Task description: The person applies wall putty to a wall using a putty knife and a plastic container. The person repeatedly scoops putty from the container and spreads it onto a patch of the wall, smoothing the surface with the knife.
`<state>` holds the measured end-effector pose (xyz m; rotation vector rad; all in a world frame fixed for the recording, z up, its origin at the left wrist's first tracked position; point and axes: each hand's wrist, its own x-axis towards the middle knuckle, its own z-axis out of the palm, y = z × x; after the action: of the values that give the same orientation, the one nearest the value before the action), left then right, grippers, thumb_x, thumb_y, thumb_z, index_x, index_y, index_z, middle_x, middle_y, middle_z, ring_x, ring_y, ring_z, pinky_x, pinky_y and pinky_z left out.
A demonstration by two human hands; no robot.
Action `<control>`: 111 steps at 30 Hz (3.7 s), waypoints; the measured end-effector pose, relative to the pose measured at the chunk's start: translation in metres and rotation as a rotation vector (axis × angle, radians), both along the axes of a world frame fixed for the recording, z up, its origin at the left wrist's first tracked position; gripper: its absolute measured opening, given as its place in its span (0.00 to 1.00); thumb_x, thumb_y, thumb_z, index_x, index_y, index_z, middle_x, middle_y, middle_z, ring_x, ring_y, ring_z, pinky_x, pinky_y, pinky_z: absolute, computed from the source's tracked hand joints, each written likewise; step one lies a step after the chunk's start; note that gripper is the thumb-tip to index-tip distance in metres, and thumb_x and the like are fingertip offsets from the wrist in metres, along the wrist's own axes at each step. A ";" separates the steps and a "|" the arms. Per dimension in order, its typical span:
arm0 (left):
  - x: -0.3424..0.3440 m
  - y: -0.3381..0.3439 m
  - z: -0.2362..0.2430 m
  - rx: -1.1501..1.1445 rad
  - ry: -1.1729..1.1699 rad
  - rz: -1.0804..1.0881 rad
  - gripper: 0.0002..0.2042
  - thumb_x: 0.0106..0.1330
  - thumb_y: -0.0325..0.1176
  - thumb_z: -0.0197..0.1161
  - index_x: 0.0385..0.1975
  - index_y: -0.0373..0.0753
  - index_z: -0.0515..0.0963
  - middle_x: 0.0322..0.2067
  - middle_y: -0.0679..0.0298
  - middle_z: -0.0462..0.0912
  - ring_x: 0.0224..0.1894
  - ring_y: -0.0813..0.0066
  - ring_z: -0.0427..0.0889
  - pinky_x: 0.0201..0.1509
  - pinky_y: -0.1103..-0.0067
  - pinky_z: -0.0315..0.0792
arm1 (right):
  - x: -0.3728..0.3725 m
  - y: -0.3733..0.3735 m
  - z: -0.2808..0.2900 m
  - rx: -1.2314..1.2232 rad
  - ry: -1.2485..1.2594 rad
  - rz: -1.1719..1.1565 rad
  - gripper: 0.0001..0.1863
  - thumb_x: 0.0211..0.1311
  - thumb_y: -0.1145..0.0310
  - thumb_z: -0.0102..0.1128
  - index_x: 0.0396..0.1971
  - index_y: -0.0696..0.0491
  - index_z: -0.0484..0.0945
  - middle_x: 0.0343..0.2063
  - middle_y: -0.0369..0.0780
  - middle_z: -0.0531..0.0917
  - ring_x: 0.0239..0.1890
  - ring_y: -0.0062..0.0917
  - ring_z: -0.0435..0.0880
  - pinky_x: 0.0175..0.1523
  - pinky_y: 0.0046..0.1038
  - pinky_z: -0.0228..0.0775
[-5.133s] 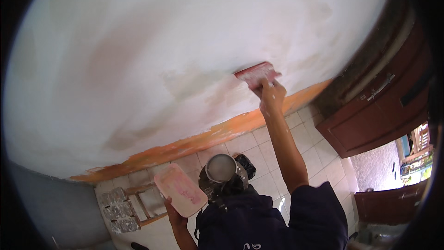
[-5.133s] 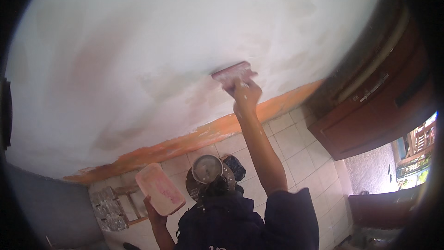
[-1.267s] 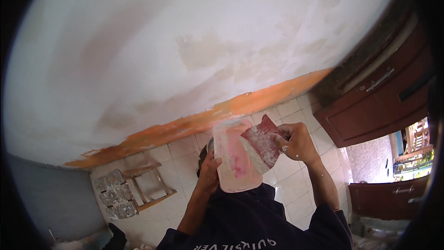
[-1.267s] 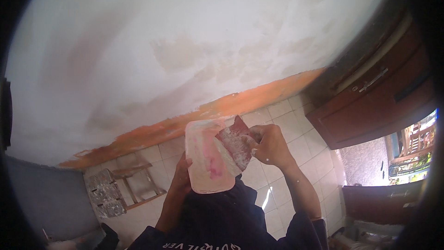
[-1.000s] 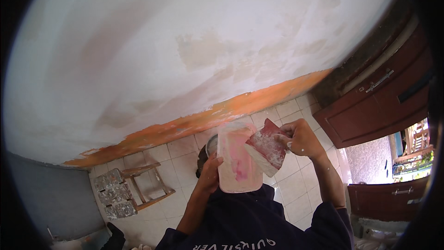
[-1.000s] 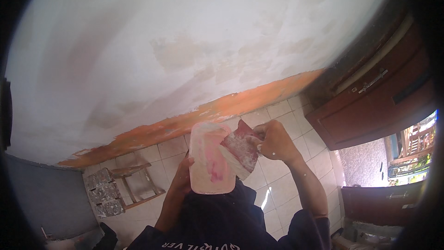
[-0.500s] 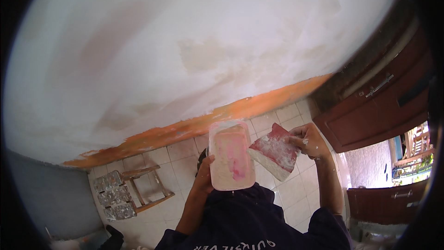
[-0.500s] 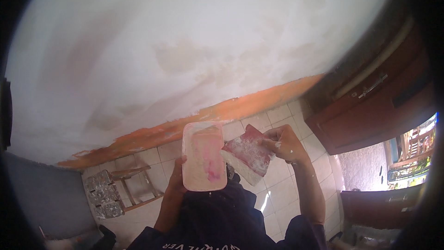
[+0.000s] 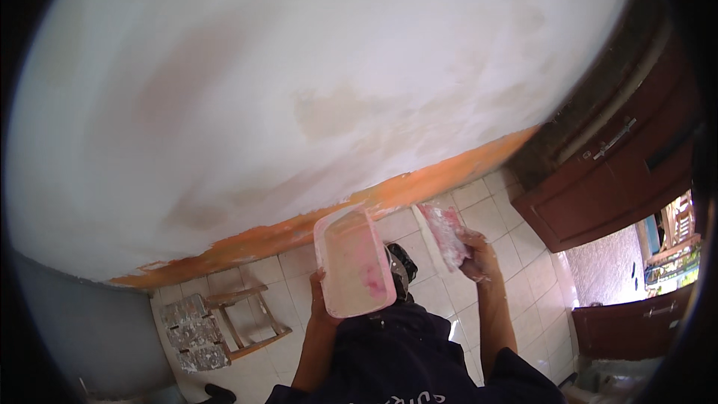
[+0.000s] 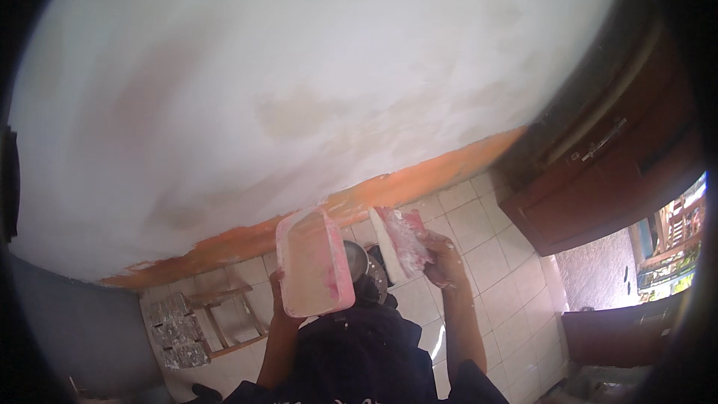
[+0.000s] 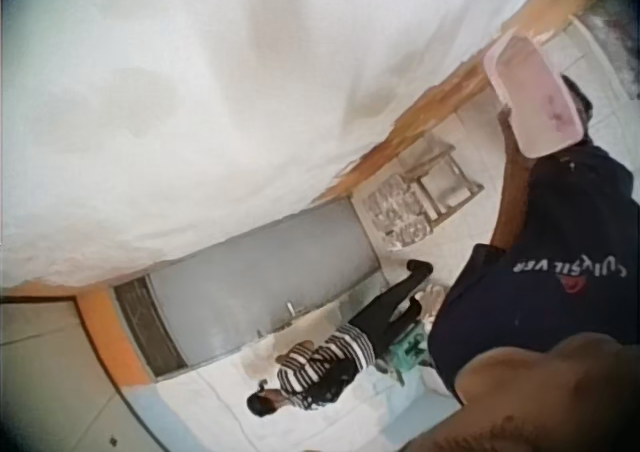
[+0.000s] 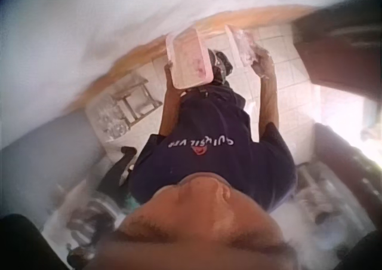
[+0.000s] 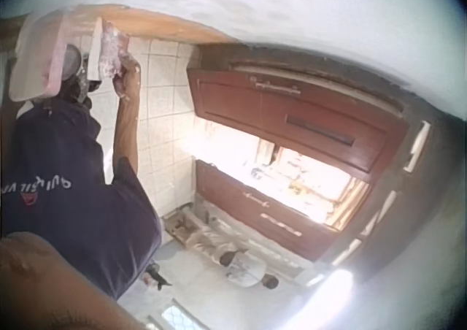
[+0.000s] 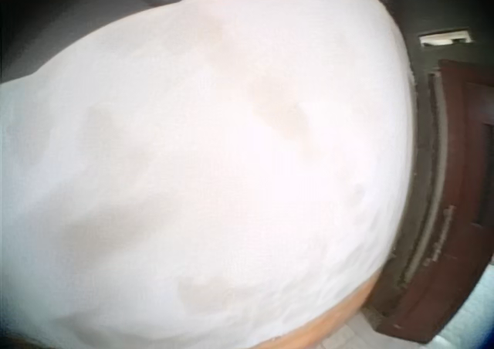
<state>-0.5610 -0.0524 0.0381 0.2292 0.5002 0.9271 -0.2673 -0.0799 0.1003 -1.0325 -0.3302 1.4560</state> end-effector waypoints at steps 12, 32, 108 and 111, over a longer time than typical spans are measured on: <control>-0.030 -0.020 -0.007 0.063 0.230 0.221 0.33 0.62 0.58 0.48 0.61 0.41 0.59 0.55 0.60 0.68 0.56 0.62 0.70 0.56 0.64 0.69 | 0.051 0.127 -0.136 -0.014 0.001 -0.390 0.11 0.51 0.84 0.50 0.37 0.67 0.69 0.30 0.46 0.78 0.30 0.32 0.81 0.35 0.30 0.79; -0.021 -0.045 -0.007 -0.027 0.300 0.363 0.34 0.60 0.60 0.45 0.60 0.41 0.58 0.54 0.59 0.67 0.55 0.62 0.68 0.56 0.65 0.68 | 0.071 0.180 0.034 0.325 -0.304 -0.417 0.04 0.48 0.82 0.51 0.24 0.68 0.72 0.25 0.46 0.78 0.26 0.30 0.80 0.31 0.28 0.78; -0.084 -0.076 -0.018 0.002 0.379 0.568 0.35 0.56 0.58 0.52 0.60 0.44 0.60 0.55 0.60 0.67 0.56 0.57 0.68 0.56 0.58 0.68 | 0.034 0.197 -0.007 0.285 -0.150 -0.452 0.03 0.49 0.85 0.49 0.23 0.71 0.68 0.25 0.50 0.77 0.25 0.37 0.81 0.37 0.35 0.81; -0.089 -0.070 -0.024 -0.057 0.208 0.536 0.35 0.57 0.61 0.49 0.60 0.45 0.59 0.55 0.60 0.67 0.56 0.59 0.67 0.56 0.61 0.68 | 0.042 0.188 -0.055 0.170 -0.130 -0.496 0.03 0.51 0.82 0.49 0.23 0.67 0.67 0.22 0.47 0.75 0.25 0.35 0.80 0.34 0.36 0.80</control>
<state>-0.6502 -0.1228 0.0138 0.1413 0.8015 1.4163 -0.2248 0.1085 0.0448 -0.9872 -0.2618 0.9035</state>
